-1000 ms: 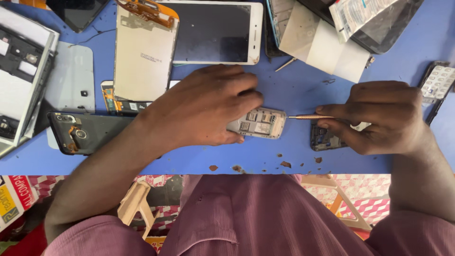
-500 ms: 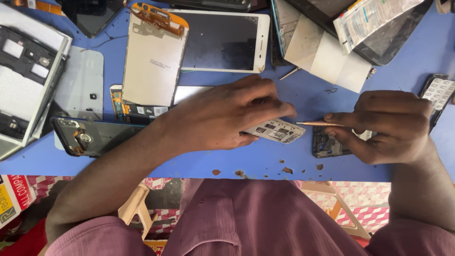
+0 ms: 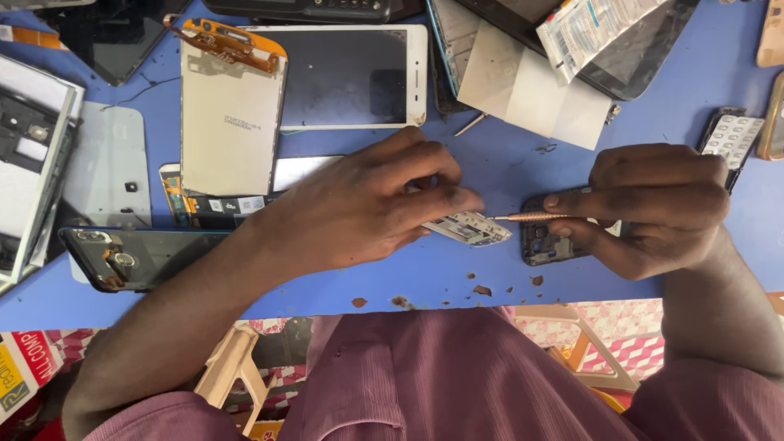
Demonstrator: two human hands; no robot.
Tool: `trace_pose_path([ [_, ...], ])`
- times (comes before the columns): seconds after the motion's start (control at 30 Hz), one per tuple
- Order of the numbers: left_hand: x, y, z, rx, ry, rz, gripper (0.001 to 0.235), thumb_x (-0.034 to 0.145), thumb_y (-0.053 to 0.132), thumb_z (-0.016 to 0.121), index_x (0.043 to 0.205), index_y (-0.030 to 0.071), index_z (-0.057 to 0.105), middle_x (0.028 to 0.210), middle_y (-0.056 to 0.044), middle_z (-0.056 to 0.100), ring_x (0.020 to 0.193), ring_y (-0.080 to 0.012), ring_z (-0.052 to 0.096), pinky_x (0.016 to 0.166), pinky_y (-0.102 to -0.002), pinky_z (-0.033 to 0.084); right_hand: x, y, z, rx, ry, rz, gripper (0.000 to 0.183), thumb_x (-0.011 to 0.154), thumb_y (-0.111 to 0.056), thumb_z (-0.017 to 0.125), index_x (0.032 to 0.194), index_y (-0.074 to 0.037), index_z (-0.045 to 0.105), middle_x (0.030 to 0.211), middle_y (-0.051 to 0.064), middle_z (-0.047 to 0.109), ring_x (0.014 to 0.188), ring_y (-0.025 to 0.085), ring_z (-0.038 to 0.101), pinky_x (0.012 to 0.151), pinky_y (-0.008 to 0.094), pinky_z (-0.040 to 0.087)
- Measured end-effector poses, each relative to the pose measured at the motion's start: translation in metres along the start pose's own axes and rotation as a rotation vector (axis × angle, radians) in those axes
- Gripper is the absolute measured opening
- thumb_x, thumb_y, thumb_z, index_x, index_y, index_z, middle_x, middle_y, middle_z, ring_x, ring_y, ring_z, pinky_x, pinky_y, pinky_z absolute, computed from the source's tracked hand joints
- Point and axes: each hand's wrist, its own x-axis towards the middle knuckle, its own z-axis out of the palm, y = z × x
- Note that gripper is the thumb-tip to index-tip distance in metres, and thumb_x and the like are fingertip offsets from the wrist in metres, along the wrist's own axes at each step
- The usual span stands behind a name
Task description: The person selects a small white mobile phone from a cluttered workbench and uses a screwdriver to remove screws from the back cover. They then pry open the casing and separate the internal components, including the motherboard and battery, placing them on the table.
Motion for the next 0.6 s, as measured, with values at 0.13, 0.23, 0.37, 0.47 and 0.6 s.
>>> trace_pose_path([
  [0.13,0.000,-0.004,-0.001,-0.044,-0.013,-0.007,0.045,0.079,0.013,0.086,0.121,0.009,0.072,0.116,-0.005,0.058,0.106,-0.0218,0.059,0.092,-0.032,0.057,0.000,-0.002,-0.001,0.004,0.015,0.032,0.017,0.077,-0.004,0.085,0.090,0.002,0.076,0.065,0.009,0.068,0.051,0.014,0.061,0.047,0.028,0.044],
  [0.23,0.001,-0.006,-0.003,-0.020,-0.021,-0.028,0.051,0.072,0.018,0.090,0.119,0.008,0.072,0.115,-0.007,0.058,0.107,-0.0253,0.059,0.094,-0.036,0.055,-0.001,-0.003,-0.001,-0.026,0.009,0.031,0.017,0.077,-0.004,0.085,0.090,0.002,0.076,0.066,0.009,0.068,0.052,0.015,0.060,0.048,0.028,0.044],
  [0.37,0.004,-0.012,-0.001,-0.005,-0.034,-0.010,0.059,0.066,0.025,0.094,0.116,0.005,0.071,0.114,-0.009,0.059,0.106,-0.0288,0.058,0.093,-0.039,0.053,-0.002,0.000,-0.002,-0.068,-0.018,0.009,0.015,0.076,-0.002,0.084,0.089,0.001,0.077,0.064,0.009,0.068,0.049,0.014,0.058,0.046,0.028,0.042],
  [0.47,0.002,-0.013,0.001,-0.004,-0.035,-0.017,0.061,0.065,0.029,0.095,0.115,0.004,0.070,0.112,-0.010,0.059,0.105,-0.0291,0.058,0.094,-0.041,0.053,-0.004,0.001,-0.002,-0.101,-0.027,0.044,0.015,0.074,-0.003,0.085,0.088,0.001,0.078,0.057,0.006,0.062,0.046,0.013,0.056,0.043,0.029,0.039],
  [0.6,-0.001,-0.014,0.005,0.026,-0.004,-0.011,0.059,0.068,0.032,0.094,0.114,0.003,0.069,0.110,-0.009,0.059,0.102,-0.0290,0.060,0.092,-0.041,0.054,-0.006,0.002,-0.001,-0.129,-0.019,0.030,0.018,0.073,-0.004,0.086,0.088,-0.001,0.078,0.056,0.006,0.059,0.048,0.015,0.054,0.044,0.030,0.038],
])
